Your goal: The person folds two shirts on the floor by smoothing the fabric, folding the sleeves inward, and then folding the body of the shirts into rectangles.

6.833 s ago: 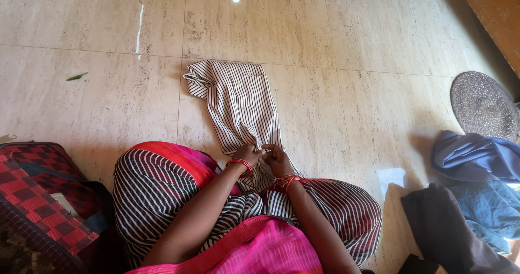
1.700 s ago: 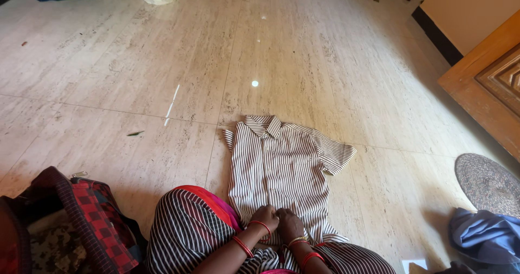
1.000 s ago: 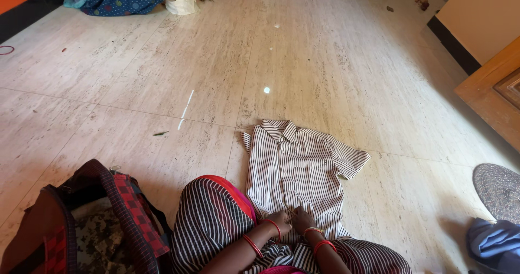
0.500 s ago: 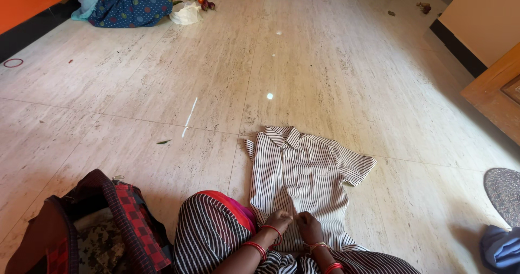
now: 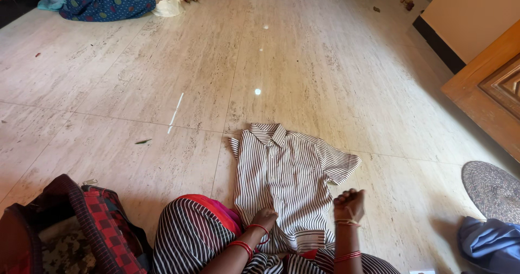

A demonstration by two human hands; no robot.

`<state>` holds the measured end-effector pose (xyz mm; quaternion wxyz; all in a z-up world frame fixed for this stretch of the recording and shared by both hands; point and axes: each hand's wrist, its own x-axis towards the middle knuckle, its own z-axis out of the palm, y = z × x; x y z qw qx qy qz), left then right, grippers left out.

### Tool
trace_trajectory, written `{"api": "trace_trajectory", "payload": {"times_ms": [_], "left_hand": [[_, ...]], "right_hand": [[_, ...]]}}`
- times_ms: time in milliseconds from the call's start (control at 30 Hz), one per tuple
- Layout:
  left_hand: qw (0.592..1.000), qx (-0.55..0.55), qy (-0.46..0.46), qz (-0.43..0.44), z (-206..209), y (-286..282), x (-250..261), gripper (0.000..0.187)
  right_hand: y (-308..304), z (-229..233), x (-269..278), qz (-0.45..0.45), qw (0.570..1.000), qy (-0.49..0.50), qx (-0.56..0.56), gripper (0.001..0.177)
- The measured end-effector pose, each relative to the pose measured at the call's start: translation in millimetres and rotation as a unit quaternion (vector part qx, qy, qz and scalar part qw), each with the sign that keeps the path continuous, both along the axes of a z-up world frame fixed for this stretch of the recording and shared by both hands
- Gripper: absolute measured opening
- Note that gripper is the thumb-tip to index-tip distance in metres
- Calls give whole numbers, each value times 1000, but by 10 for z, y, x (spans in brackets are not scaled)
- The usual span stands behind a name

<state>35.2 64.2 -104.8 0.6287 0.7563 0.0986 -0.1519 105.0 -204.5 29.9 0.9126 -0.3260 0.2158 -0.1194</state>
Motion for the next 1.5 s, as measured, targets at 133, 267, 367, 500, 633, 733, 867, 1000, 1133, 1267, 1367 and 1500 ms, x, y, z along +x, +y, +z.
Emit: {"api": "trace_trajectory", "payload": {"times_ms": [133, 267, 367, 500, 633, 733, 867, 1000, 1133, 1267, 1367, 1500], "left_hand": [[1000, 0, -2, -20, 30, -6, 57, 35], [997, -23, -40, 68, -43, -36, 50, 22], [998, 14, 54, 10, -73, 37, 52, 42], [998, -14, 49, 33, -78, 21, 75, 41], [995, -11, 92, 42, -52, 3, 68, 34], [997, -55, 11, 52, -43, 2, 63, 29], [998, 20, 61, 17, -83, 36, 92, 36], [998, 38, 52, 5, -97, 69, 106, 38], [994, 105, -37, -6, -78, 70, 125, 48], [996, 33, 64, 45, -103, 33, 76, 45], [995, -20, 73, 66, -114, 54, 69, 41], [998, -6, 69, 7, -135, 45, 68, 50]], "right_hand": [[1102, -264, -363, 249, 949, 194, -6, 43], [1438, 606, -582, 435, 899, 10, -44, 42], [1248, 1244, -522, 371, 886, -272, -57, 45], [1064, 1327, -485, 79, 978, -175, -80, 42], [1317, 999, -676, 100, 992, -59, 58, 40], [1469, 1146, -838, 278, 949, -86, 120, 52], [1345, 1158, -920, 390, 875, -276, 81, 62], [1317, 380, -898, 278, 760, -212, -548, 42], [1259, -393, -1088, 352, 492, -16, -796, 50], [1283, -648, -974, 283, 475, -7, -833, 34], [1296, -667, -923, 357, 469, 41, -807, 36], [1255, -798, -921, 364, 491, 57, -789, 36]]}}
